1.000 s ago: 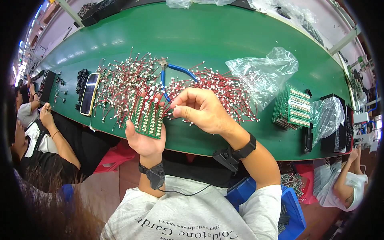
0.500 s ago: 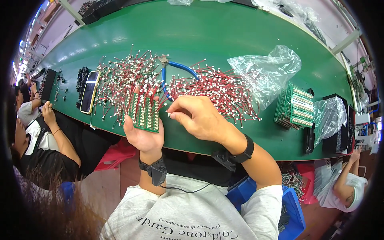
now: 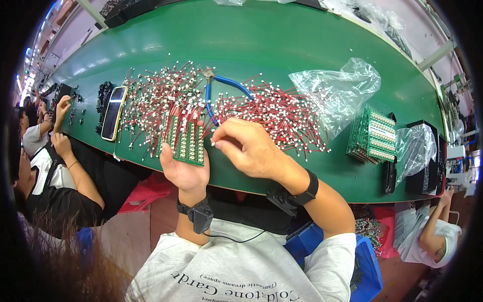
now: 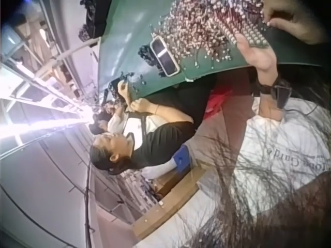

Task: The person picks up red wires one at a time from a pile and inserts them into a green circuit board.

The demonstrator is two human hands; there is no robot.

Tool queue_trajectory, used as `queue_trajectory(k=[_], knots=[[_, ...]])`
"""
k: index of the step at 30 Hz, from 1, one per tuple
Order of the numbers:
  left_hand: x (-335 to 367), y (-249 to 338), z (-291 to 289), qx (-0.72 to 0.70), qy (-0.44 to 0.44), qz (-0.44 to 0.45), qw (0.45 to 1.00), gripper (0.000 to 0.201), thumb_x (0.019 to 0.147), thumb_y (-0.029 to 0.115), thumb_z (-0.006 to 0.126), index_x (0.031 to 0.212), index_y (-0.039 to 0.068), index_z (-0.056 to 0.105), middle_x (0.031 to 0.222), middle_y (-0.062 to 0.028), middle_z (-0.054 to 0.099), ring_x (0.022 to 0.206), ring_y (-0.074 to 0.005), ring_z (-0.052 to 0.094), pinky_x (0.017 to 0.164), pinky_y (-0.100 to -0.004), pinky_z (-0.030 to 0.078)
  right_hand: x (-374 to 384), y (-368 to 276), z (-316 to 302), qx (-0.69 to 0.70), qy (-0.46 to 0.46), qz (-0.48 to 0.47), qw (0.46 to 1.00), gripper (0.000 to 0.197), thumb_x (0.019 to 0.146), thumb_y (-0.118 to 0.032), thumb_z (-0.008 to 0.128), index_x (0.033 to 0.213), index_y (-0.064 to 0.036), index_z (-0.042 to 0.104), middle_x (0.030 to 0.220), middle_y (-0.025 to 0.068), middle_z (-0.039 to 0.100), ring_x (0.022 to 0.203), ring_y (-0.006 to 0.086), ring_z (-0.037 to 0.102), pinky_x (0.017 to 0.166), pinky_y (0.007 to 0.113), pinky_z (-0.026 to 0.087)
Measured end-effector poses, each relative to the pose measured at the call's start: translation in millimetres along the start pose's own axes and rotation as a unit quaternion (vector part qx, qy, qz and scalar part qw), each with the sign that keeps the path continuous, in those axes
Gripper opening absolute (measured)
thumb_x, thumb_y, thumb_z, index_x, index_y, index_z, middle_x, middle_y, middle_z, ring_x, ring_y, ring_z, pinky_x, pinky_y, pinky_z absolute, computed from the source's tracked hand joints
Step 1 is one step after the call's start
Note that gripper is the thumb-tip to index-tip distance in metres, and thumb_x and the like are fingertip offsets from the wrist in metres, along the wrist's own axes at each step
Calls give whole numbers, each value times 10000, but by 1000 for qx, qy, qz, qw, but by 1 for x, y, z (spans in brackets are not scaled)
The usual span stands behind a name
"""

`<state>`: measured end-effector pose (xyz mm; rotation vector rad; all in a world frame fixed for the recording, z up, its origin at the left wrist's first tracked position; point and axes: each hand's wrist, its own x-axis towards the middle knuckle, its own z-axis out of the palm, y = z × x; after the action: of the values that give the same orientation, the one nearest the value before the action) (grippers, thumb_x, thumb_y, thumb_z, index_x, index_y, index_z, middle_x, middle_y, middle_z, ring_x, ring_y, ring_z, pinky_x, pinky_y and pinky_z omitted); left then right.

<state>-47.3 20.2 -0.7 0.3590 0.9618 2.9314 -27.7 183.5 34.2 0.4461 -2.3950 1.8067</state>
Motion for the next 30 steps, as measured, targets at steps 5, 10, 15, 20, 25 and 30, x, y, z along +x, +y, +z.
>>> queue_trajectory(k=[5, 10, 15, 20, 25, 30], knots=[[-5, -6, 1, 16, -20, -26, 999, 697, 947, 473, 472, 1441, -12, 386, 1308, -184, 577, 1168, -303, 588, 996, -456, 465, -6, -8, 12, -68, 17, -70, 995, 91, 794, -1, 668, 881, -20, 650, 770, 81, 604, 650, 187, 624, 568, 294, 482], [-14, -10, 7, 94, -37, -50, 994, 706, 913, 507, 462, 1402, -2, 428, 1289, -172, 588, 1144, -297, 597, 952, -437, 481, -8, -4, 16, -125, 40, -95, 987, 113, 736, -14, 689, 831, -37, 631, 739, 88, 598, 657, 237, 624, 579, 340, 502], [-16, -13, 5, 109, -39, -68, 991, 717, 906, 528, 459, 1390, -1, 437, 1271, -153, 593, 1103, -280, 600, 914, -422, 479, -9, -3, 17, -135, 55, -94, 985, 109, 729, -17, 686, 822, -36, 633, 732, 89, 594, 659, 253, 618, 577, 352, 499], [-16, -15, 5, 100, -20, -48, 994, 727, 910, 546, 448, 1397, 7, 435, 1283, -165, 589, 1106, -289, 599, 895, -430, 486, -10, -1, 17, -104, 60, -107, 987, 119, 729, -10, 683, 839, -28, 640, 751, 93, 613, 658, 249, 630, 585, 340, 511], [-17, -12, 3, 80, -7, -59, 995, 745, 914, 567, 437, 1406, 7, 432, 1294, -195, 587, 1108, -305, 607, 902, -434, 489, -9, -4, 19, -82, 56, -108, 989, 111, 744, 1, 676, 848, -16, 640, 759, 95, 619, 661, 227, 644, 587, 322, 522], [-15, -13, 1, 89, -11, -47, 995, 754, 919, 586, 425, 1403, 8, 444, 1281, -212, 593, 1110, -312, 613, 909, -439, 494, -10, -2, 22, -49, 51, -84, 994, 96, 767, 8, 672, 854, 3, 632, 775, 97, 620, 670, 199, 653, 593, 306, 536]])
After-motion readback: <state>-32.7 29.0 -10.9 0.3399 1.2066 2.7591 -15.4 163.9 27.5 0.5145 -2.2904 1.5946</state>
